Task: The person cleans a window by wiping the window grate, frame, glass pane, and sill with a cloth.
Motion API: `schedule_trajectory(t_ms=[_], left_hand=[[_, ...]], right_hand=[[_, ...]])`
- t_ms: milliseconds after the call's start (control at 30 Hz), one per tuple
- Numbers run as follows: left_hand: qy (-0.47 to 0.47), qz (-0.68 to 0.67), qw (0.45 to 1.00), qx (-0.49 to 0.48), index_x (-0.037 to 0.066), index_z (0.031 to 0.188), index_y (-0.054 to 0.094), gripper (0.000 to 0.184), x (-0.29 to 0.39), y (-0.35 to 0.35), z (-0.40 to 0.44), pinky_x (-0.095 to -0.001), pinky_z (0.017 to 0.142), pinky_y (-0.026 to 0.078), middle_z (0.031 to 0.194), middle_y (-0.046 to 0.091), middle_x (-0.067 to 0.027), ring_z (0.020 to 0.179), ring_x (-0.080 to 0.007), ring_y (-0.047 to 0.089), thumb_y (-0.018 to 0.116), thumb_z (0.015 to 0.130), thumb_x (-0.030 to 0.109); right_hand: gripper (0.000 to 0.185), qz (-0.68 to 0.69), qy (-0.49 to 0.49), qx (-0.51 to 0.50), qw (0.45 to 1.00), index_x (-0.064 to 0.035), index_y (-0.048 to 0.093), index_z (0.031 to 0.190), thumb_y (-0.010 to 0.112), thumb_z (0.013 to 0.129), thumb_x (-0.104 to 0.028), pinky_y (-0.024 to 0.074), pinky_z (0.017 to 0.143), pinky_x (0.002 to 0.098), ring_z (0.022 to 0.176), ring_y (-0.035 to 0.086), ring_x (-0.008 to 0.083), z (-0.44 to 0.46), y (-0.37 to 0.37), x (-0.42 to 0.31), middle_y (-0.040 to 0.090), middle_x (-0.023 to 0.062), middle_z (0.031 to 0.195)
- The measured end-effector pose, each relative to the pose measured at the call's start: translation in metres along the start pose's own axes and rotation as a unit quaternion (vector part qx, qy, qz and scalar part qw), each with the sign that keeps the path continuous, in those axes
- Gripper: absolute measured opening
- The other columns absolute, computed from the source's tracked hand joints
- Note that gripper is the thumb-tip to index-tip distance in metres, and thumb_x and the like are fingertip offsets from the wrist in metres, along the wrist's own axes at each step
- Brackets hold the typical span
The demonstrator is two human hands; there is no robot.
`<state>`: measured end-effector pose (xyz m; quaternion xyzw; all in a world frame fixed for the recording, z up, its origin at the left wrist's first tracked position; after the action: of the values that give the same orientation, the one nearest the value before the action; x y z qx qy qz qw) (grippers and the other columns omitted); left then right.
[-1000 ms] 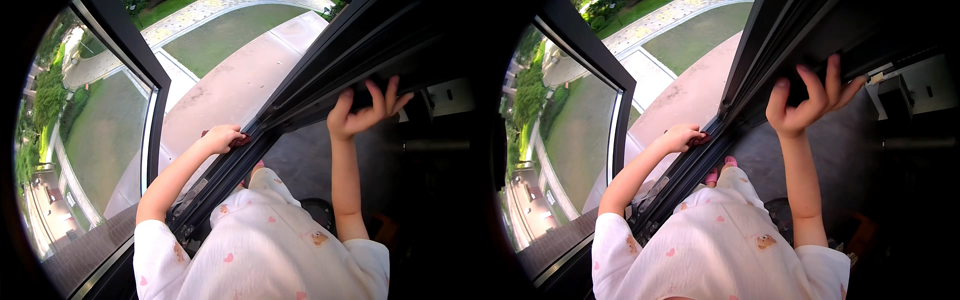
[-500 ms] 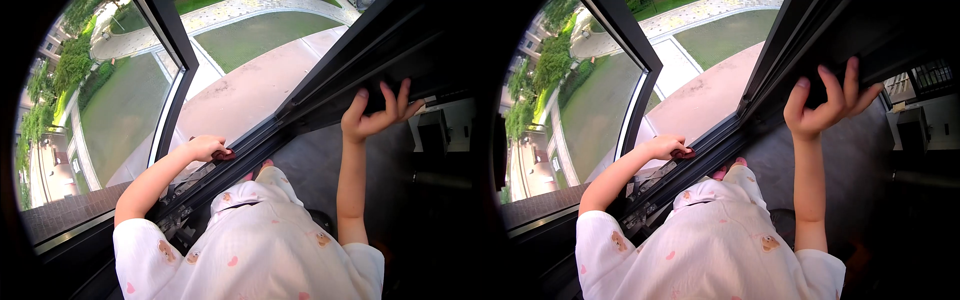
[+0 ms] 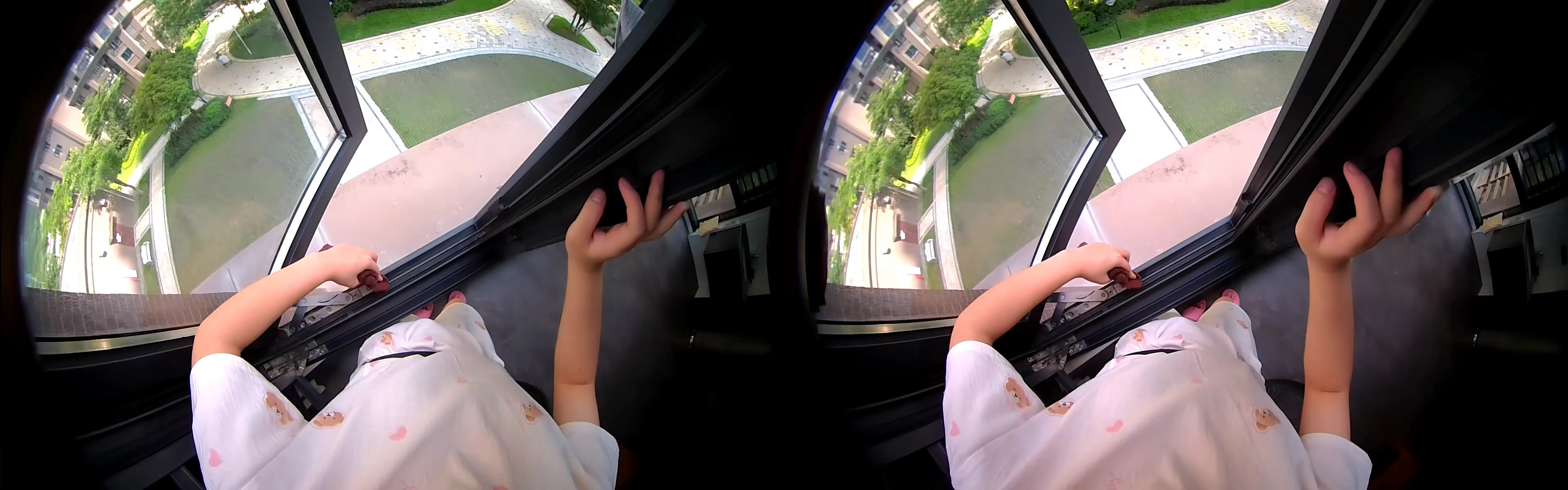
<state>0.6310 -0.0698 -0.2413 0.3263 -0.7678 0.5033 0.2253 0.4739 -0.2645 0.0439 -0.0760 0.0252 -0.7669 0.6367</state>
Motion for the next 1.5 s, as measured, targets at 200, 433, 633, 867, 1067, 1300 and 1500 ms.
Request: schedule_trajectory(t_ms=[200,433,633,867,1067,1300,1500], left_hand=[[0.006,-0.212,0.965,0.157,0.003,0.104,0.055,0.038,0.009,-0.042,0.035,-0.0287,0.083,0.04,0.095,0.057,-0.0138,0.092,-0.0214,0.053,0.057,0.066,0.003],[-0.011,-0.214,0.955,0.206,0.001,0.09,0.058,0.029,0.017,-0.05,0.084,-0.0315,0.074,0.043,0.085,0.058,-0.0148,0.083,-0.0251,0.056,0.063,0.064,0.012],[0.038,-0.221,0.953,0.205,0.001,0.087,0.057,0.026,0.024,-0.054,0.101,-0.0318,0.071,0.044,0.083,0.056,-0.0152,0.08,-0.0271,0.056,0.062,0.063,0.01],[0.078,-0.086,0.955,0.273,0.003,0.075,0.056,0.016,0.048,-0.056,0.111,-0.0368,0.063,0.044,0.078,0.053,-0.0145,0.073,-0.0318,0.053,0.057,0.063,0.012],[-0.033,-0.059,0.927,0.368,0.005,0.074,0.057,0.012,0.036,-0.059,0.115,-0.0372,0.061,0.045,0.076,0.054,-0.0125,0.068,-0.0287,0.054,0.057,0.064,0.012],[-0.126,-0.288,0.897,0.311,0.002,0.067,0.057,0.022,-0.002,-0.063,0.108,-0.0342,0.059,0.045,0.066,0.06,-0.0132,0.063,-0.0266,0.058,0.059,0.069,0.023],[-0.062,-0.446,0.803,0.391,-0.002,0.07,0.057,0.026,0.001,-0.045,0.116,-0.0299,0.056,0.044,0.061,0.058,-0.0113,0.057,-0.019,0.055,0.062,0.069,0.024]], right_hand=[[0.023,0.003,0.001,-0.006,1.0,-0.0061,0.049,0.098,0.05,0.077,-0.017,0.0067,0.099,0.0498,0.125,0.012,0.0397,-0.001,0.003,0.002,0.044,0.0191,0.119],[0.024,-0.054,-0.023,-0.022,0.998,-0.0052,0.048,0.098,0.05,0.077,-0.017,0.0055,0.099,0.0501,0.124,0.014,0.0402,0.002,0.001,-0.003,0.044,0.021,0.118],[0.029,-0.05,-0.049,-0.01,0.998,-0.0045,0.044,0.102,0.05,0.076,-0.016,0.0046,0.099,0.0524,0.124,0.017,0.0377,-0.001,0.006,-0.002,0.041,0.0217,0.12],[0.031,-0.089,-0.061,-0.014,0.994,-0.0014,0.043,0.102,0.053,0.075,-0.014,0.0023,0.099,0.056,0.121,0.025,0.0343,0.005,0.008,-0.009,0.039,0.0187,0.119],[0.033,-0.099,-0.056,-0.036,0.993,-0.002,0.042,0.103,0.052,0.076,-0.017,0.0015,0.099,0.0563,0.124,0.018,0.0366,0.002,0.009,-0.009,0.036,0.0203,0.122],[0.037,-0.114,-0.072,-0.048,0.99,-0.001,0.038,0.106,0.05,0.077,-0.022,0.0003,0.099,0.0565,0.124,0.019,0.0363,0.001,0.012,-0.009,0.033,0.0216,0.122],[0.037,-0.116,-0.077,-0.031,0.99,-0.0016,0.038,0.106,0.049,0.078,-0.023,0.0,0.1,0.0566,0.124,0.016,0.0366,0.0,0.01,-0.009,0.032,0.0208,0.123]])
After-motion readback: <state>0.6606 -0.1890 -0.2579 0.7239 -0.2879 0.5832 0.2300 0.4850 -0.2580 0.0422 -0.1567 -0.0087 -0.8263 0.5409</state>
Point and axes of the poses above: each hand's wrist, its own z-axis towards the middle knuckle, its own y-axis out of the palm, x = y × z, the point moved 9 cm from there along z, towards the middle knuckle
